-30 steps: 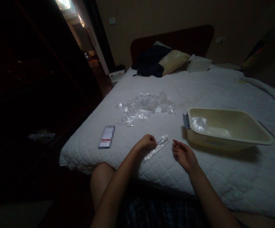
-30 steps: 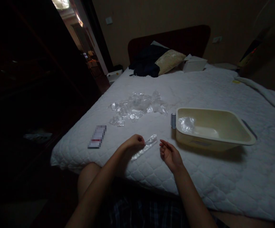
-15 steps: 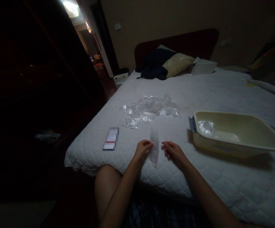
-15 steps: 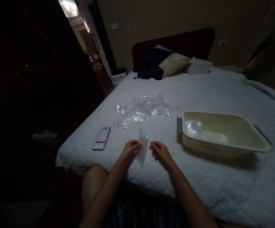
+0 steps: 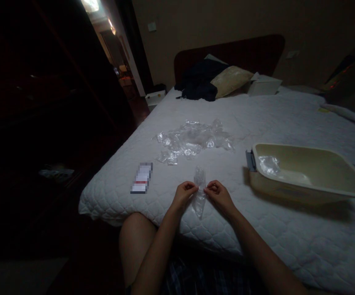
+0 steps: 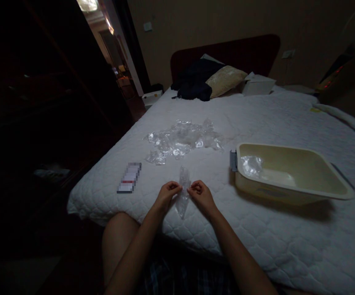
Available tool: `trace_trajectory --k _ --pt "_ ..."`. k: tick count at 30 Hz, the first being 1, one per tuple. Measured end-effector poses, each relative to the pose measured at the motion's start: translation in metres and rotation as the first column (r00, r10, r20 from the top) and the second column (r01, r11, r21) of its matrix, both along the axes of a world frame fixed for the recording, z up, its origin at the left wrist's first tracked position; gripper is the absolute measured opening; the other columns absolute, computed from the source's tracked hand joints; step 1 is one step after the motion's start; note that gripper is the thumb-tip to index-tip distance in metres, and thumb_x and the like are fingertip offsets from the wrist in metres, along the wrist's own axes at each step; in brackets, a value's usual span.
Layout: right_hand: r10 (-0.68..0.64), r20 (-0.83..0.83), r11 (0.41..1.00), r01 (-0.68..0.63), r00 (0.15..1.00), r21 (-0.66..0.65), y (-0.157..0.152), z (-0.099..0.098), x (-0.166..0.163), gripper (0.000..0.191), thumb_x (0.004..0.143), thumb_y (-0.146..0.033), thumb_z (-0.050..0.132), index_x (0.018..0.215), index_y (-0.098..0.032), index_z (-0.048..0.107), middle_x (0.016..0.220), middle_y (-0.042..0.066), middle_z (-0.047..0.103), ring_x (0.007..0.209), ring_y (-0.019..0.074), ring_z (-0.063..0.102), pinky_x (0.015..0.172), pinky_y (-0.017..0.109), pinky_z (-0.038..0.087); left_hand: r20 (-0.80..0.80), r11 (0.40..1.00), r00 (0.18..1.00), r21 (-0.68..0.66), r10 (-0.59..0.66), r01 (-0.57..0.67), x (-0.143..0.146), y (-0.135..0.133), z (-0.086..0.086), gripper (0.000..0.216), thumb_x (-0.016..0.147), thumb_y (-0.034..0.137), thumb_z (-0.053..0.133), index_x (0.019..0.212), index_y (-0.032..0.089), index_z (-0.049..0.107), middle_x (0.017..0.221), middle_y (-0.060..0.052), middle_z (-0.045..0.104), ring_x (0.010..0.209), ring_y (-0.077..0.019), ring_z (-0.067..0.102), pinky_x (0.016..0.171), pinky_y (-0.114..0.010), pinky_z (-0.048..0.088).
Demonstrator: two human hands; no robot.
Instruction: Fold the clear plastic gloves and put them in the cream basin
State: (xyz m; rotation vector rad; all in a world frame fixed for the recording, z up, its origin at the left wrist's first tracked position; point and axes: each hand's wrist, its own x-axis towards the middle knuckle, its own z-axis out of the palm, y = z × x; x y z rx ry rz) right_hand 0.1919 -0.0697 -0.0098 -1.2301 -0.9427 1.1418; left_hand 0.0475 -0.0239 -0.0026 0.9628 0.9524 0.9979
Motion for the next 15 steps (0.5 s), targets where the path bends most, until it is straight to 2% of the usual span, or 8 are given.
trace_trajectory --k 4,8,11,15 --pt "-0.027 -0.012 1.000 0.027 1.000 -0.012 0.000 -0.001 0.000 0.031 0.059 -0.035 0.071 0.078 -0.020 0.050 0.065 -0.003 0.057 0.054 0.0095 0.053 0.050 0.021 0.039 -0.010 1.000 1.000 -0.002 -0.027 0.027 -0.001 -0.001 0.000 0.020 0.051 0.025 0.075 0.062 0.015 0.061 0.058 0.002 0.055 0.056 -0.0071 0.049 0.057 -0.019 0.036" --pt "0.006 -0.059 1.000 -0.007 0.998 -0.017 0.000 0.003 -0.001 0.038 0.061 -0.036 0.068 0.092 -0.022 0.050 0.065 -0.005 0.057 0.046 0.0074 0.048 0.042 0.019 0.037 -0.002 0.999 0.999 0.023 -0.039 0.039 -0.001 0.001 0.002 0.021 0.051 0.025 0.075 0.063 0.015 0.061 0.059 0.002 0.056 0.057 -0.0074 0.050 0.058 -0.019 0.036" --pt "-0.002 -0.061 1.000 0.000 0.998 -0.025 0.004 0.011 0.000 0.043 0.061 -0.038 0.068 0.096 -0.023 0.049 0.067 -0.005 0.057 0.043 0.0072 0.047 0.039 0.020 0.038 -0.014 0.997 0.998 0.045 -0.054 0.054 0.001 0.007 0.009 0.022 0.050 0.026 0.075 0.062 0.014 0.060 0.056 0.002 0.056 0.054 -0.0076 0.050 0.055 -0.019 0.036" --pt "-0.025 0.012 1.000 0.025 1.000 -0.012 0.014 0.026 0.004 0.043 0.059 -0.041 0.068 0.092 -0.022 0.048 0.068 -0.004 0.057 0.043 0.0079 0.050 0.039 0.020 0.040 -0.022 0.998 0.999 0.056 -0.041 0.042 0.004 0.017 0.027 0.027 0.047 0.027 0.076 0.064 0.014 0.059 0.056 0.002 0.056 0.052 -0.0078 0.050 0.051 -0.019 0.035"
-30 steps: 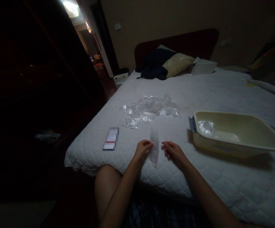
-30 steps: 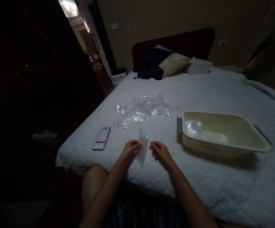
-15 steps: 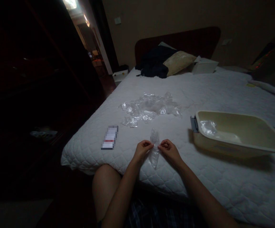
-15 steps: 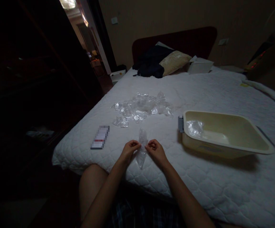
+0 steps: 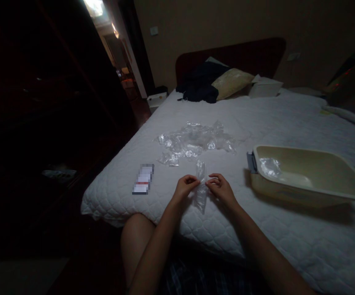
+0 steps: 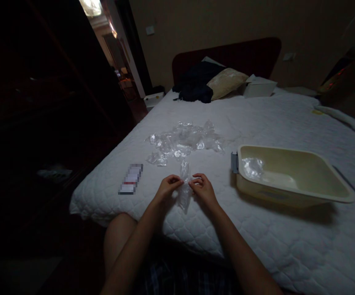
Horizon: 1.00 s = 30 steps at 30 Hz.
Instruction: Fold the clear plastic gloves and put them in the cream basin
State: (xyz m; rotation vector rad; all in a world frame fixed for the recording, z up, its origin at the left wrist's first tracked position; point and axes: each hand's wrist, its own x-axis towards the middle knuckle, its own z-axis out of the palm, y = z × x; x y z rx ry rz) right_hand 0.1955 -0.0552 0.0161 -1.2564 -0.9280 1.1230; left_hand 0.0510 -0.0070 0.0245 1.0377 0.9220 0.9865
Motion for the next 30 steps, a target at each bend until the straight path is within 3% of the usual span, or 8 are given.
trace_trajectory --k 4,7,12,22,26,30 --pt "0.019 0.101 0.999 -0.023 0.995 0.035 0.004 0.013 0.004 0.048 0.061 -0.044 0.066 0.099 -0.022 0.048 0.072 -0.002 0.059 0.044 0.0102 0.054 0.038 0.021 0.040 -0.065 0.999 0.998 -0.038 0.008 -0.010 0.001 0.005 0.017 0.035 0.044 0.029 0.077 0.071 0.014 0.059 0.055 0.002 0.057 0.045 -0.0073 0.049 0.047 -0.019 0.033" --pt "0.028 0.091 0.999 -0.031 0.995 0.030 0.003 0.023 0.004 0.053 0.061 -0.045 0.066 0.105 -0.021 0.047 0.073 0.000 0.059 0.057 0.0167 0.062 0.038 0.021 0.042 -0.106 0.999 0.994 -0.042 -0.005 0.001 0.002 0.005 0.025 0.039 0.045 0.032 0.077 0.075 0.014 0.059 0.057 0.001 0.059 0.042 -0.0080 0.050 0.044 -0.020 0.033" --pt "-0.002 0.035 0.999 0.000 0.999 0.046 -0.001 0.031 0.002 0.049 0.058 -0.045 0.068 0.097 -0.022 0.048 0.071 0.000 0.060 0.069 0.0199 0.063 0.048 0.025 0.048 -0.002 0.999 1.000 -0.041 -0.025 0.025 0.004 0.000 0.031 0.041 0.044 0.032 0.078 0.073 0.015 0.055 0.060 -0.001 0.060 0.056 -0.0156 0.060 0.054 -0.025 0.044" --pt "-0.080 0.045 0.995 0.077 0.996 0.061 -0.011 0.020 0.002 0.037 0.057 -0.042 0.071 0.079 -0.019 0.053 0.061 -0.001 0.059 0.059 0.0144 0.057 0.058 0.027 0.046 -0.012 0.982 0.989 0.119 0.147 -0.144 0.010 -0.021 0.015 0.027 0.053 0.030 0.073 0.069 0.014 0.058 0.063 0.000 0.058 0.060 -0.0110 0.055 0.061 -0.023 0.042" --pt "-0.087 0.032 0.994 0.085 0.996 0.065 -0.013 0.013 0.002 0.037 0.055 -0.041 0.072 0.078 -0.019 0.053 0.061 -0.002 0.056 0.060 0.0141 0.056 0.060 0.027 0.045 0.014 0.980 0.984 0.085 0.179 -0.179 0.013 -0.027 0.003 0.028 0.053 0.028 0.073 0.071 0.016 0.056 0.062 0.001 0.057 0.060 -0.0104 0.054 0.062 -0.023 0.041" --pt "-0.109 0.023 0.993 0.109 0.994 0.039 -0.015 0.007 0.001 0.040 0.052 -0.041 0.073 0.079 -0.020 0.052 0.073 0.000 0.057 0.065 0.0160 0.058 0.061 0.028 0.047 0.042 0.990 0.989 0.024 0.139 -0.140 0.013 -0.031 -0.010 0.032 0.053 0.027 0.073 0.076 0.017 0.054 0.066 0.002 0.057 0.061 -0.0103 0.056 0.061 -0.022 0.041"
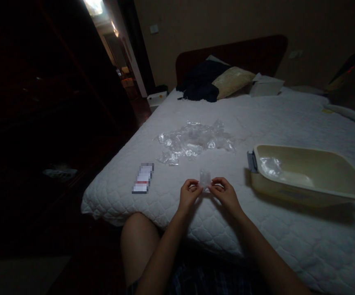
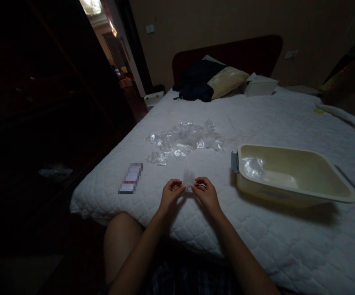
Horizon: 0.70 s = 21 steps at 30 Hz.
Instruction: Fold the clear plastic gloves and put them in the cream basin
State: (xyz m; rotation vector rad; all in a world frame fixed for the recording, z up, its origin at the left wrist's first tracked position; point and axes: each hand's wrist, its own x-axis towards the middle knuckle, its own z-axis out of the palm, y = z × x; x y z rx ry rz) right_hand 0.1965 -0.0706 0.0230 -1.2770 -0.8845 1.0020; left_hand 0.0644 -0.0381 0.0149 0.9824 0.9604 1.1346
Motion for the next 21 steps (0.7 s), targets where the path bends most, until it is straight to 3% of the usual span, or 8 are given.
trace_trajectory --k 4,8,14,21 --pt "0.022 -0.033 1.000 -0.023 0.999 -0.006 -0.002 -0.011 0.000 0.037 0.054 -0.039 0.073 0.080 -0.021 0.052 0.080 0.001 0.058 0.069 0.0159 0.059 0.063 0.029 0.048 0.083 0.998 0.996 -0.049 -0.039 0.043 -0.001 -0.004 -0.011 0.048 0.053 0.024 0.074 0.093 0.022 0.049 0.087 -0.001 0.060 0.066 -0.0101 0.058 0.063 -0.022 0.043" --pt "-0.017 -0.022 1.000 0.017 1.000 0.023 -0.003 -0.022 -0.001 0.035 0.053 -0.037 0.073 0.078 -0.021 0.053 0.078 0.001 0.058 0.071 0.0161 0.059 0.068 0.030 0.048 0.157 0.992 0.987 -0.113 -0.030 0.049 -0.001 -0.003 -0.019 0.057 0.048 0.021 0.078 0.098 0.024 0.051 0.117 -0.006 0.049 0.077 -0.0101 0.058 0.071 -0.024 0.044" --pt "-0.003 -0.023 1.000 0.003 1.000 0.002 -0.006 -0.029 -0.002 0.034 0.054 -0.036 0.073 0.078 -0.021 0.055 0.076 0.001 0.058 0.070 0.0154 0.058 0.068 0.031 0.048 0.235 0.963 0.959 -0.176 -0.161 0.205 -0.002 -0.001 -0.018 0.054 0.049 0.025 0.078 0.096 0.019 0.053 0.098 -0.007 0.060 0.083 -0.0157 0.060 0.076 -0.027 0.044" --pt "0.024 0.031 0.999 -0.025 0.999 0.024 -0.009 -0.036 -0.005 0.033 0.059 -0.035 0.070 0.085 -0.022 0.054 0.081 0.003 0.059 0.072 0.0154 0.058 0.070 0.032 0.049 0.269 0.979 0.963 -0.188 -0.025 0.078 0.000 0.000 -0.025 0.047 0.050 0.026 0.077 0.089 0.017 0.051 0.088 -0.003 0.061 0.074 -0.0135 0.060 0.067 -0.027 0.046"
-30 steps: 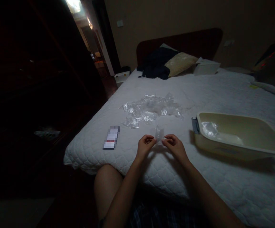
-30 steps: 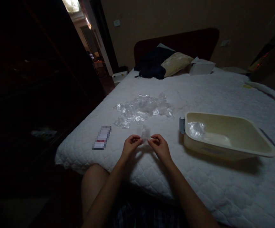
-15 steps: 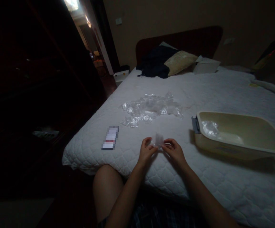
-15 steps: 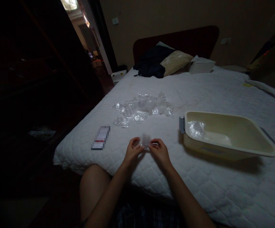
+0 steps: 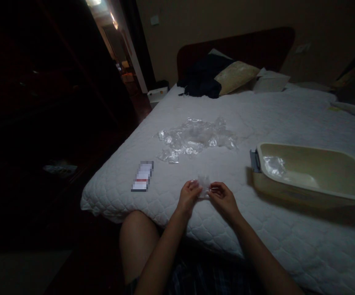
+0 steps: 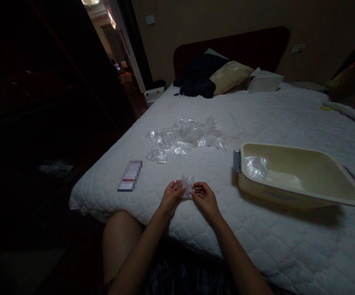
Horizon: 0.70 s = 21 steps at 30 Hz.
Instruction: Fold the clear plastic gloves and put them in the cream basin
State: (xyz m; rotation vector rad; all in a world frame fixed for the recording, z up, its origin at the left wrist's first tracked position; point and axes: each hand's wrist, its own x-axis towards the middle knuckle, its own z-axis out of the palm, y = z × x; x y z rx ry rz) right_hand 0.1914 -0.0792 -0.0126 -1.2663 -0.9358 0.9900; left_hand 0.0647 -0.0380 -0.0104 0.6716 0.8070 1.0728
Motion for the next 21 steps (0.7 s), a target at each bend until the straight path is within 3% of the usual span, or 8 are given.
trace_trajectory --k 8,11,16,21 --pt "0.010 -0.013 1.000 -0.010 1.000 -0.004 -0.0024 0.0031 0.0003 0.048 0.057 -0.035 0.071 0.100 -0.025 0.051 0.095 0.004 0.056 0.079 0.0161 0.057 0.069 0.032 0.050 -0.027 0.998 0.998 0.008 0.055 -0.054 0.0008 -0.0003 -0.0003 0.043 0.048 0.023 0.076 0.083 0.017 0.051 0.075 0.001 0.062 0.064 -0.0106 0.058 0.062 -0.023 0.043" --pt "-0.009 -0.041 1.000 0.008 0.999 -0.024 -0.0008 0.0049 0.0018 0.052 0.057 -0.037 0.070 0.103 -0.025 0.050 0.091 0.004 0.057 0.075 0.0158 0.057 0.063 0.029 0.049 -0.022 0.998 0.998 0.011 0.061 -0.061 0.0015 -0.0006 -0.0006 0.041 0.048 0.022 0.076 0.081 0.017 0.051 0.072 0.002 0.061 0.062 -0.0094 0.057 0.062 -0.022 0.042" --pt "-0.007 0.016 0.994 0.009 1.000 -0.105 0.0028 0.0069 0.0028 0.035 0.060 -0.042 0.067 0.084 -0.018 0.060 0.074 0.004 0.061 0.063 0.0161 0.056 0.058 0.029 0.046 -0.003 0.998 0.999 0.044 0.046 -0.046 0.0023 -0.0020 -0.0038 0.038 0.050 0.021 0.075 0.080 0.017 0.051 0.074 0.001 0.060 0.065 -0.0100 0.057 0.064 -0.023 0.042" --pt "0.015 0.122 0.997 -0.005 0.992 -0.075 0.0016 0.0005 0.0023 0.026 0.062 -0.040 0.066 0.074 -0.017 0.062 0.069 0.004 0.062 0.063 0.0170 0.056 0.059 0.029 0.044 -0.038 0.998 0.999 0.055 0.015 -0.013 0.0016 -0.0036 -0.0052 0.038 0.049 0.022 0.076 0.077 0.017 0.052 0.071 0.003 0.058 0.063 -0.0082 0.055 0.063 -0.021 0.041"
